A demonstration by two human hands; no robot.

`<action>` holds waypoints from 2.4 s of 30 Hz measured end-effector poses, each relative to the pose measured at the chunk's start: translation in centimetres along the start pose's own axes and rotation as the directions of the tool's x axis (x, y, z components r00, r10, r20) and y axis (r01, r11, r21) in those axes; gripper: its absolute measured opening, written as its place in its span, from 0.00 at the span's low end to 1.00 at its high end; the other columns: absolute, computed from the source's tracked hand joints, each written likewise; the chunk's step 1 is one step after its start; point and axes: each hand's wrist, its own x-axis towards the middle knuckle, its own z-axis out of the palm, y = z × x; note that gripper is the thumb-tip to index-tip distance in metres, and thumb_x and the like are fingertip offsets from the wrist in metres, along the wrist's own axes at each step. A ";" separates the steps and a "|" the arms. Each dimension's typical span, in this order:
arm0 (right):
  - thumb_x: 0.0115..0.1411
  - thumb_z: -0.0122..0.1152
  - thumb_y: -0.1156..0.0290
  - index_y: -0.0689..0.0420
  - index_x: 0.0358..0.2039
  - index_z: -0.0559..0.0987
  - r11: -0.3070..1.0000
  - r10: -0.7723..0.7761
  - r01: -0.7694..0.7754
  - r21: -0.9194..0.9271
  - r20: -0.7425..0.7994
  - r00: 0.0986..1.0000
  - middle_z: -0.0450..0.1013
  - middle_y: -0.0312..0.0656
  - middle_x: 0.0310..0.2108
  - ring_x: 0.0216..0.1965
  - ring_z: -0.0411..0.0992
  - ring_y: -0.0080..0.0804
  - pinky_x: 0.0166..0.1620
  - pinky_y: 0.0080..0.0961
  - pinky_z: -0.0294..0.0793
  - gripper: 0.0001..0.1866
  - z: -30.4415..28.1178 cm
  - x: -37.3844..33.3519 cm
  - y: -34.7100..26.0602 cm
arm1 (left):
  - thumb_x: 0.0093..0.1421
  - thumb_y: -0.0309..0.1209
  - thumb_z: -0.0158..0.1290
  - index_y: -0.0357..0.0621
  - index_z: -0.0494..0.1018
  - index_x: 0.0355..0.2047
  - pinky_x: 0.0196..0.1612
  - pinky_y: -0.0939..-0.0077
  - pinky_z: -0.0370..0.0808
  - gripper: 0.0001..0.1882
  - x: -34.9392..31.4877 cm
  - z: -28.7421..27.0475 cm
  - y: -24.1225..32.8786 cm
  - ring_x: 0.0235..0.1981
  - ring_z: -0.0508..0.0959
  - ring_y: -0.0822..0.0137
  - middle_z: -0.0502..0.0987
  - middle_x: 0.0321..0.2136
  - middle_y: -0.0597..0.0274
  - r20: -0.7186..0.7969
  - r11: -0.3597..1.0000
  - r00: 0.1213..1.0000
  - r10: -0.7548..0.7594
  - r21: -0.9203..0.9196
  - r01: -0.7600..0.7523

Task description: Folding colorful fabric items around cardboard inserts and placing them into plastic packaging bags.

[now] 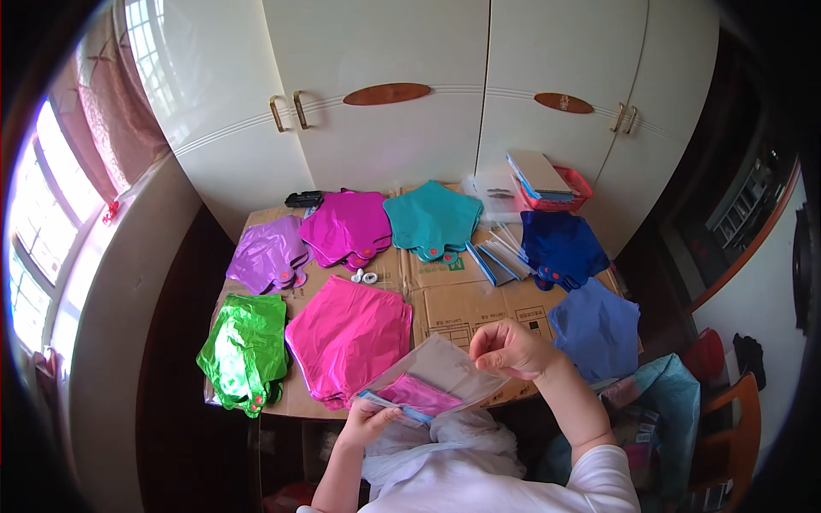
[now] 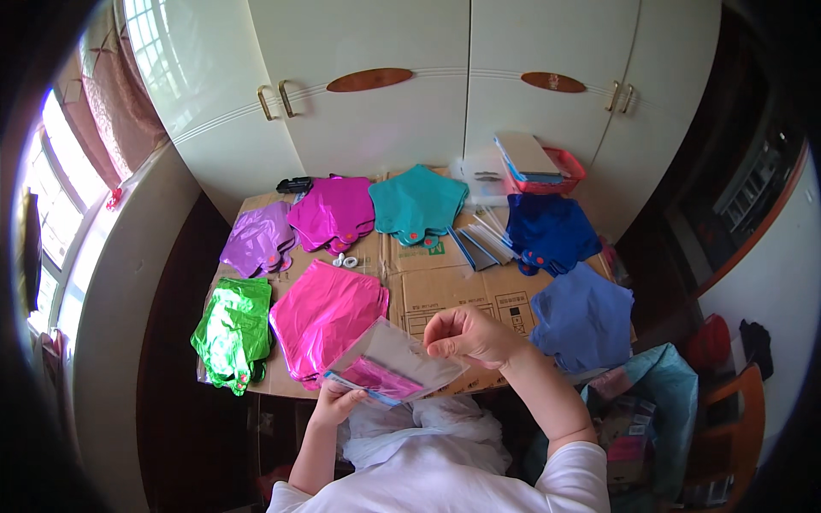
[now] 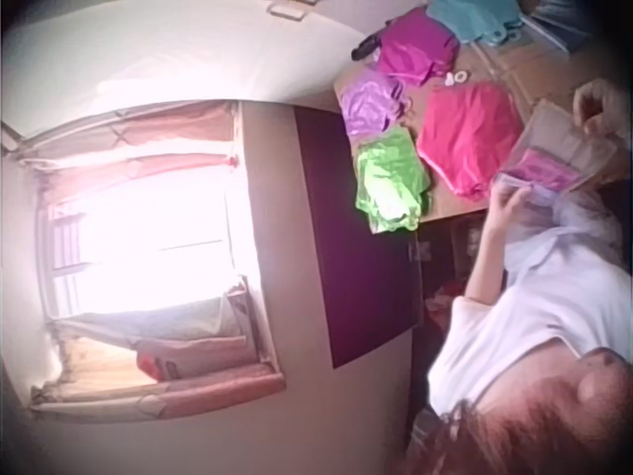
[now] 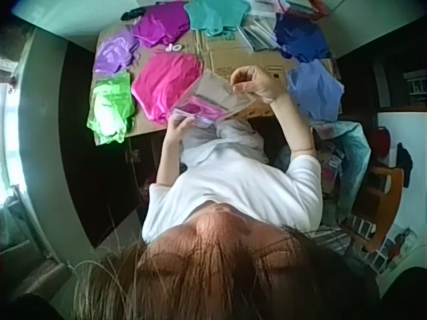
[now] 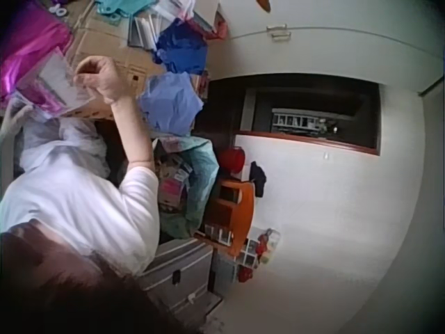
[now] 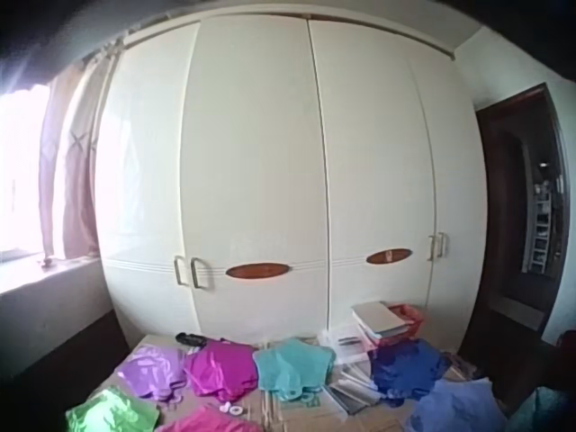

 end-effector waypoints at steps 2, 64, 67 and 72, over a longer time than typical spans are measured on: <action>0.48 0.72 0.74 0.61 0.33 0.76 0.997 0.030 -0.034 0.076 0.050 0.998 0.74 0.33 0.28 0.28 0.72 0.18 0.32 0.13 0.70 0.14 0.3 -0.2 0.2 | 0.59 0.25 0.57 0.32 0.79 0.33 0.35 0.80 0.74 0.06 0.1 -0.1 0.0 0.30 0.78 0.76 0.80 0.27 0.64 0.024 1.000 1.000 0.007 0.013 -0.007; 0.58 0.59 0.77 0.62 0.38 0.76 0.773 -0.219 -0.142 -0.618 -0.470 0.855 0.76 0.36 0.28 0.31 0.73 0.19 0.36 0.17 0.71 0.07 -13.4 4.1 7.2 | 0.57 0.42 0.55 0.52 0.71 0.51 0.60 0.55 0.61 0.22 4.7 8.6 -0.5 0.58 0.66 0.48 0.67 0.55 0.47 0.297 0.121 0.945 0.137 0.942 -0.314; 0.58 0.59 0.77 0.62 0.39 0.75 0.822 -0.163 -0.140 -0.551 -0.465 0.870 0.76 0.36 0.29 0.32 0.73 0.20 0.37 0.17 0.71 0.08 -13.8 3.7 7.2 | 0.57 0.42 0.55 0.51 0.70 0.51 0.60 0.54 0.61 0.22 4.6 8.5 -1.0 0.57 0.67 0.47 0.68 0.55 0.45 0.308 0.111 0.939 0.152 0.939 -0.325; 0.57 0.60 0.77 0.61 0.35 0.73 0.643 -0.180 -0.290 -0.709 -0.508 0.843 0.76 0.38 0.30 0.32 0.73 0.20 0.34 0.17 0.69 0.06 -12.2 2.8 5.8 | 0.55 0.40 0.56 0.51 0.71 0.51 0.59 0.54 0.61 0.23 4.2 8.7 -1.4 0.56 0.67 0.43 0.69 0.53 0.45 0.296 0.048 0.943 0.153 0.951 -0.306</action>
